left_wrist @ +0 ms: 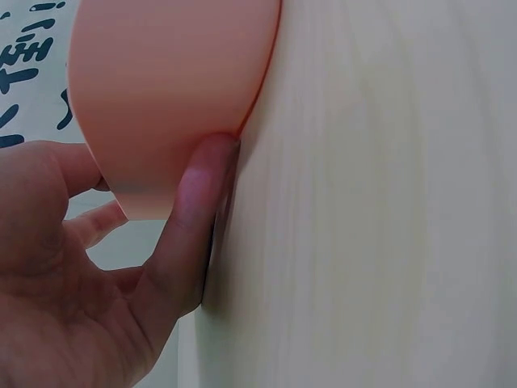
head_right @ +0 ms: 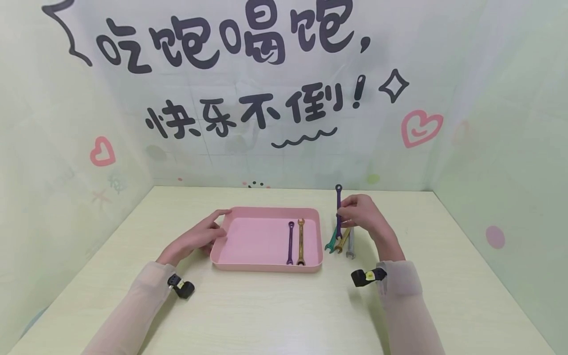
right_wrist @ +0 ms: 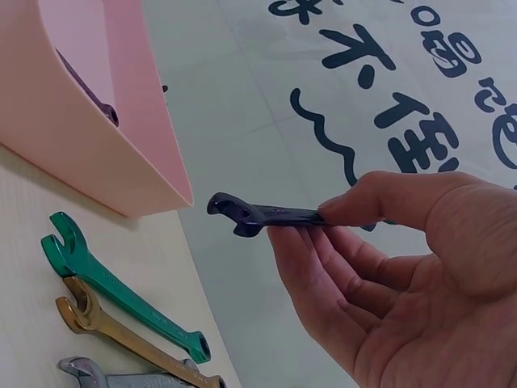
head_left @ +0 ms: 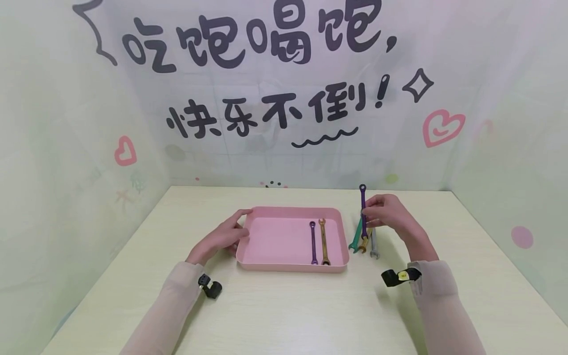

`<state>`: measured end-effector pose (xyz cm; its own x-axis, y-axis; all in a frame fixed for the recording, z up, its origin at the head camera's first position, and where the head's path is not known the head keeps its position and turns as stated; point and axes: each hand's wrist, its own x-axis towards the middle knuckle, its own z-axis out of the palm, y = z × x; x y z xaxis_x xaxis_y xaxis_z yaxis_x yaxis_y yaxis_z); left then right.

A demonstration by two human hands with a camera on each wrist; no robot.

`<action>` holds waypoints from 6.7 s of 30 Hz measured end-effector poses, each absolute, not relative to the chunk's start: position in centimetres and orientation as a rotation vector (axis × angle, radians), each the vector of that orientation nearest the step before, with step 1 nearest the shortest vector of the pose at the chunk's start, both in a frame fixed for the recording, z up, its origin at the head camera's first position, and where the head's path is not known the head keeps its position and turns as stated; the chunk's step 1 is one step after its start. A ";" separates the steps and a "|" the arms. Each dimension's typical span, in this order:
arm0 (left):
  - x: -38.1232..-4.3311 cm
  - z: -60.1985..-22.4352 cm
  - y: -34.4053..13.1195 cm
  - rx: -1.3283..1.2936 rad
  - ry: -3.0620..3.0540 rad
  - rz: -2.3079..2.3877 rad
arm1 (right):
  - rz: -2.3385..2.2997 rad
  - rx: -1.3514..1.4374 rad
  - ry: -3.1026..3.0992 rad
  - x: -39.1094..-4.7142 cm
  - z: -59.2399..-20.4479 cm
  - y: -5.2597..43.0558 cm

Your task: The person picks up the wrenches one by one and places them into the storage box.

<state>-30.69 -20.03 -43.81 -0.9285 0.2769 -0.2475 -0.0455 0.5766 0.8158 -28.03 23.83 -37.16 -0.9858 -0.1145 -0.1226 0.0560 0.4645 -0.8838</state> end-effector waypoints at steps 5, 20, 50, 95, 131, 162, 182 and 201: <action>-30.6 -43.8 -20.1 0.188 2.464 1.286 | -1.540 -0.062 2.550 -28.0 -36.9 23.6; -30.6 -43.7 -20.1 0.188 2.455 1.303 | -1.517 -0.079 2.558 -28.0 -36.8 23.3; -30.7 -43.8 -20.2 0.201 2.448 1.317 | -1.538 -0.112 2.541 -28.3 -37.2 21.6; -30.7 -43.8 -20.1 0.206 2.441 1.327 | -1.632 -0.126 2.544 -28.7 -37.8 16.3; -30.7 -43.9 -20.1 0.223 2.440 1.331 | -1.626 -0.156 2.453 -28.0 -40.5 11.5; -30.7 -43.7 -20.0 0.191 2.453 1.304 | -1.410 -0.034 2.582 -27.1 -42.9 9.9; -30.7 -43.7 -20.2 0.192 2.445 1.310 | -1.435 -0.188 2.591 -27.5 -41.6 11.0; -30.6 -43.6 -20.1 0.192 2.435 1.311 | -1.291 -0.034 2.790 -29.0 -39.1 20.0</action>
